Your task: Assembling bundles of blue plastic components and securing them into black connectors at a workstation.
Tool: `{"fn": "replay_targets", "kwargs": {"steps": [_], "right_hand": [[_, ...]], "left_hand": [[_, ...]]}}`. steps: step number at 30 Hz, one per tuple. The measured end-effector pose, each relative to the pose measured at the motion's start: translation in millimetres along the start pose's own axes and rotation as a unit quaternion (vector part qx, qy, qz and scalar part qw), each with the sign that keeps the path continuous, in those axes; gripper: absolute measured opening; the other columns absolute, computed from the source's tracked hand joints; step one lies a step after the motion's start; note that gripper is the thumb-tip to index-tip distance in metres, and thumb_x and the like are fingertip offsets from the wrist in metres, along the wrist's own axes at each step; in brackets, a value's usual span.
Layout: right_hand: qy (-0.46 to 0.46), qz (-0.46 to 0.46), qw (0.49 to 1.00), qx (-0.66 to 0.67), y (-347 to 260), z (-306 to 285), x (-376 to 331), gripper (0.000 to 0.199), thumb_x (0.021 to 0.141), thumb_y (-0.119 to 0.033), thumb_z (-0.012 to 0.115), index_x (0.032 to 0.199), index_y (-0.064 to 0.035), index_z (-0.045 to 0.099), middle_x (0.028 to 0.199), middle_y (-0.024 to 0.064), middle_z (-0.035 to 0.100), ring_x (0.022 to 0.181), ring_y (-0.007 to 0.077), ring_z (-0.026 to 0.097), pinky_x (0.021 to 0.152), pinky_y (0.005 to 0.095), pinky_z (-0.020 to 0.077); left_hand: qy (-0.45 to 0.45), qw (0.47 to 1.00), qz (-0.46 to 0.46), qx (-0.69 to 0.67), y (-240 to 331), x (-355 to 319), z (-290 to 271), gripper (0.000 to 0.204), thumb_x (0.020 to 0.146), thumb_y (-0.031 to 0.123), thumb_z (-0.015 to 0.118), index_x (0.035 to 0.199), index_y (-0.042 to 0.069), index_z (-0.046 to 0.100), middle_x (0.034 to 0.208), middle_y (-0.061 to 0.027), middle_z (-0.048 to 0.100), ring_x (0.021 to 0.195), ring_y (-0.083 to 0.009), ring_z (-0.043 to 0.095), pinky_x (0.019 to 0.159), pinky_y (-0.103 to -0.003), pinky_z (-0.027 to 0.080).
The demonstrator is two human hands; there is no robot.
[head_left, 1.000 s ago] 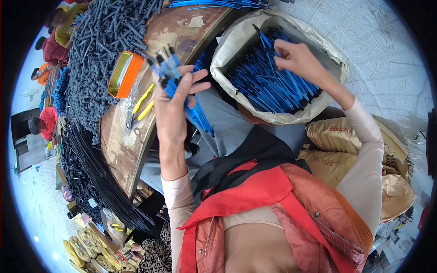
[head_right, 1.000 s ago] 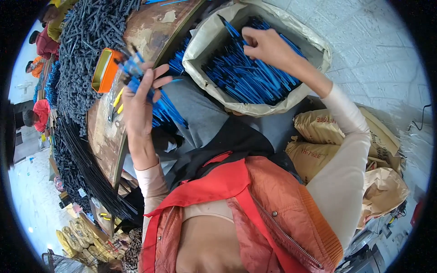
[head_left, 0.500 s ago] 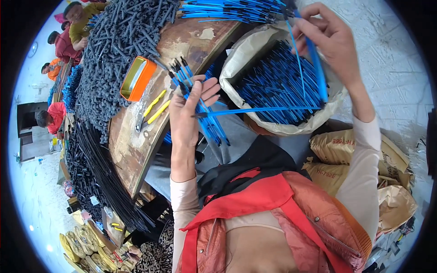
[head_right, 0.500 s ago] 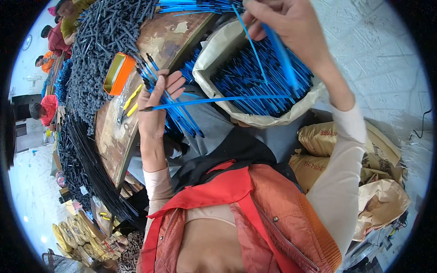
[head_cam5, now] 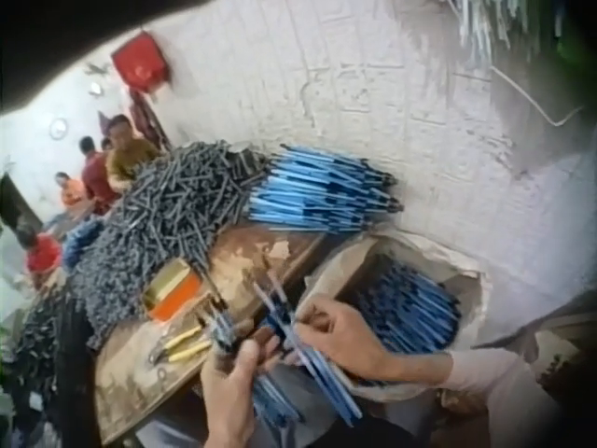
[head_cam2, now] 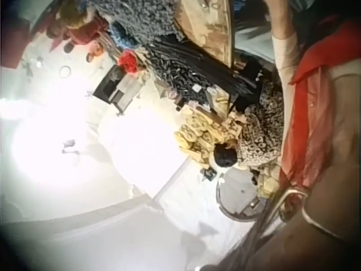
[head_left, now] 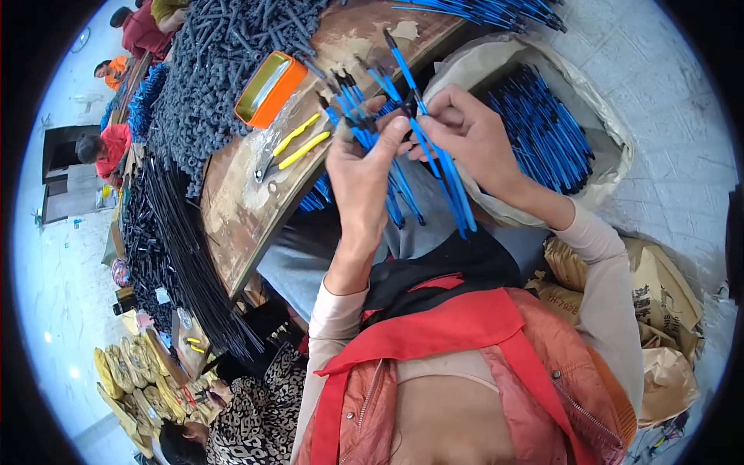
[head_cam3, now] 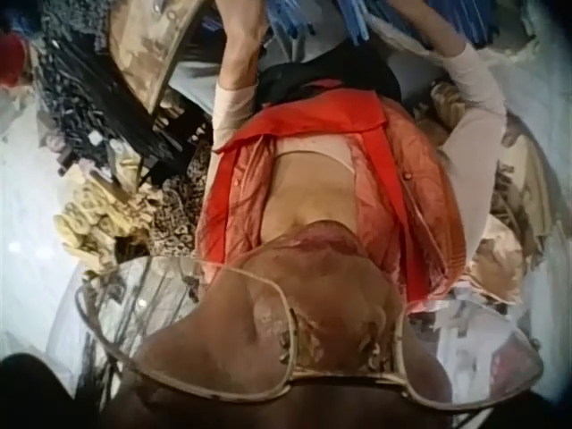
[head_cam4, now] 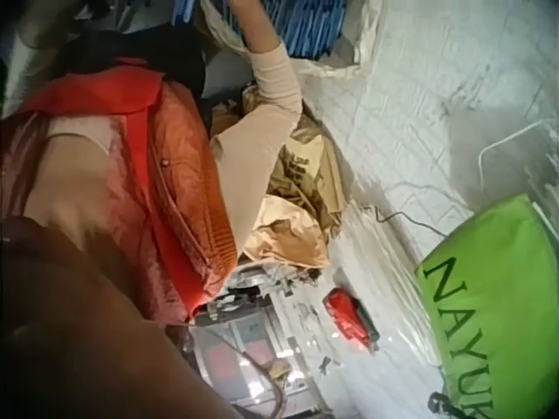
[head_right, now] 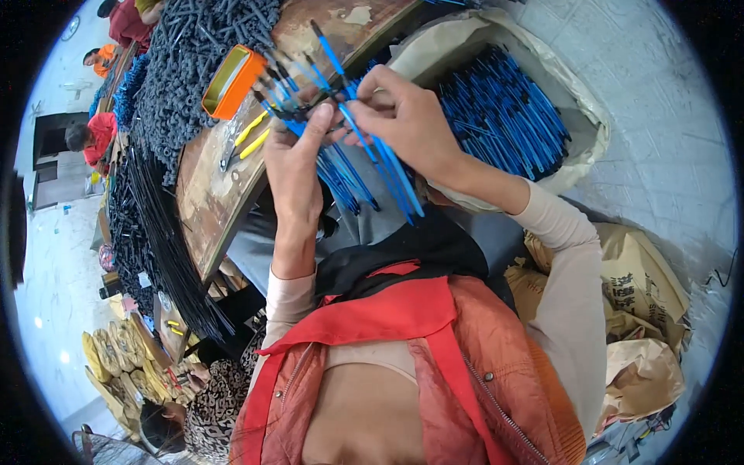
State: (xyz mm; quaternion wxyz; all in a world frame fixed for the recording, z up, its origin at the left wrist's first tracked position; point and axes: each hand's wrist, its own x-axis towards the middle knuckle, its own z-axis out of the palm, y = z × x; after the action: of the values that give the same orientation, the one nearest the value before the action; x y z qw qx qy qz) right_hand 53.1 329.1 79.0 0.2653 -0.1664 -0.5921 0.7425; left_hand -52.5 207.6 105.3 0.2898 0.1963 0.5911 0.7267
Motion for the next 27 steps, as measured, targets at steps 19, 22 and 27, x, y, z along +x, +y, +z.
{"fn": "replay_targets", "kwargs": {"steps": [19,22,27], "right_hand": [[-0.087,0.048,0.767,-0.634,87,-144,29,0.031,0.095,-0.033,0.061,0.096,-0.0023,0.067,0.098,0.0218,0.07,0.081,0.0395,0.07,0.072,0.0526,0.0564],[-0.165,0.159,0.674,-0.703,156,-163,12,0.043,0.087,-0.042,0.071,0.099,-0.0005,0.07,0.097,0.0231,0.071,0.09,0.0401,0.07,0.078,0.0509,0.057],[-0.148,0.17,0.736,-0.638,185,-178,3,0.037,0.085,-0.038,0.069,0.093,-0.0022,0.072,0.091,0.0208,0.072,0.081,0.0357,0.071,0.075,0.0469,0.0575]], "left_hand": [[-0.115,0.993,-0.024,0.028,72,-30,-68,0.026,0.098,0.013,0.061,0.12,0.002,0.054,0.086,-0.0116,0.065,0.068,-0.0202,0.061,0.066,-0.032,0.05],[-0.182,0.98,-0.055,0.064,82,-50,-57,0.027,0.092,0.007,0.062,0.116,0.001,0.051,0.085,-0.0214,0.069,0.07,-0.0311,0.07,0.074,-0.039,0.057],[-0.114,0.987,-0.087,0.071,67,-47,-36,0.031,0.096,0.011,0.061,0.123,-0.002,0.051,0.084,-0.0074,0.058,0.066,-0.0149,0.051,0.072,-0.033,0.05]]}}
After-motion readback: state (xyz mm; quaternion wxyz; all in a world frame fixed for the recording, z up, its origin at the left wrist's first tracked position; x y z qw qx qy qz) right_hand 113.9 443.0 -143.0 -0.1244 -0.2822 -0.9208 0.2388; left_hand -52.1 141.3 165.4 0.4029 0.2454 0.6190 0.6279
